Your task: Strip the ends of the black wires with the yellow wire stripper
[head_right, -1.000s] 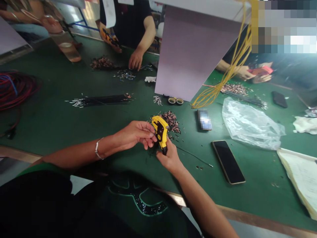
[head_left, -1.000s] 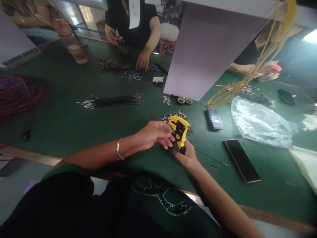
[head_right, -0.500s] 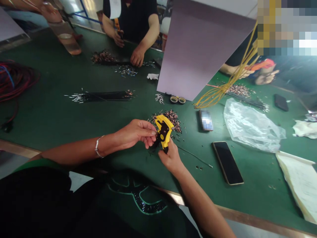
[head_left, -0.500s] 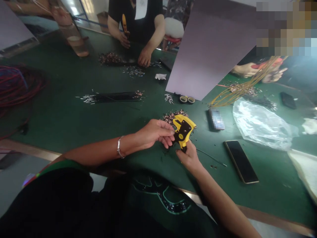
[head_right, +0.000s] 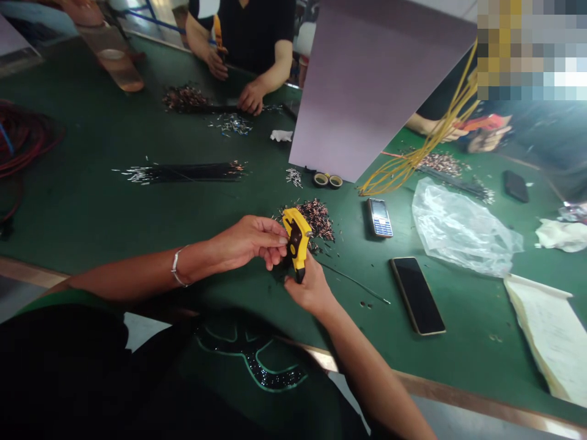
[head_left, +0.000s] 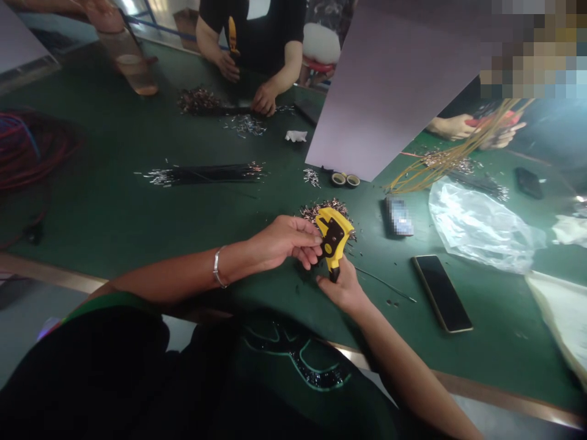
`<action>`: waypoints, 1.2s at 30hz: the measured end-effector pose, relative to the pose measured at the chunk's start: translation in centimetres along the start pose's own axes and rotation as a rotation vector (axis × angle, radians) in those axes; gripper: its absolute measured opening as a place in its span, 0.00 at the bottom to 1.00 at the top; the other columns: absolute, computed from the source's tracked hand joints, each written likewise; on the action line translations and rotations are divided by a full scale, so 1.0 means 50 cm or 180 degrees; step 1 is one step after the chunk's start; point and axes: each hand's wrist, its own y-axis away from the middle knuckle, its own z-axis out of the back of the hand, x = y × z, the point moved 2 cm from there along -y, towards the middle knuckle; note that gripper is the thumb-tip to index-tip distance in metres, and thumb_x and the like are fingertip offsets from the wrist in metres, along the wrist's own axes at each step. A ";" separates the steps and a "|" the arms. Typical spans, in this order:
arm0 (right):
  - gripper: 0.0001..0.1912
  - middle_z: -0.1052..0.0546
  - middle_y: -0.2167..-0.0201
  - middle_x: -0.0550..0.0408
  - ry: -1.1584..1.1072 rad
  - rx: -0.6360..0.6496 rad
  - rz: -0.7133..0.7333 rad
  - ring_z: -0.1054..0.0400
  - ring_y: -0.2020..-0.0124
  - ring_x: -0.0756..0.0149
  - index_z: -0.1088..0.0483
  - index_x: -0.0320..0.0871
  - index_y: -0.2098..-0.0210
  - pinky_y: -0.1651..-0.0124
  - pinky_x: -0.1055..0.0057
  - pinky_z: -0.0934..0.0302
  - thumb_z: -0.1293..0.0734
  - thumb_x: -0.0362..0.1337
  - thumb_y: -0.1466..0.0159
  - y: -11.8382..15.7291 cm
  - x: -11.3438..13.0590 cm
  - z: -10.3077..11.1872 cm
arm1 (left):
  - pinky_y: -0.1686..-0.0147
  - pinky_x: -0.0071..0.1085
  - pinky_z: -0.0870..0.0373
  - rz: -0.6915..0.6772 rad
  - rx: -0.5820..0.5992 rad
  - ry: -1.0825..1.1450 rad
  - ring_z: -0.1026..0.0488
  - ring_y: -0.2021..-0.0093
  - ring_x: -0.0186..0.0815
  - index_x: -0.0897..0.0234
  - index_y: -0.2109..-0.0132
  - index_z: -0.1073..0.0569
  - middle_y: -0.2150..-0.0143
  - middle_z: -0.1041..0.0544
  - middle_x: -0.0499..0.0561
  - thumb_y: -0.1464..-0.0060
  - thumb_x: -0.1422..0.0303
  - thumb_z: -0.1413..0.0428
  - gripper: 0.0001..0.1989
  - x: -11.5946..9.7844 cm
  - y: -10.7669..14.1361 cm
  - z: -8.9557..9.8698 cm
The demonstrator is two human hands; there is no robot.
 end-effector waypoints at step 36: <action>0.32 0.24 0.57 0.43 0.1113 -0.0656 0.1110 0.26 0.56 0.49 0.44 0.44 0.43 0.55 0.52 0.30 0.36 0.30 0.47 0.010 0.022 -0.001 | 0.84 0.24 0.35 0.0011 0.0139 -0.0566 0.32 0.83 0.26 0.69 0.69 0.25 0.81 0.27 0.46 0.50 0.67 0.37 0.08 0.003 0.009 0.002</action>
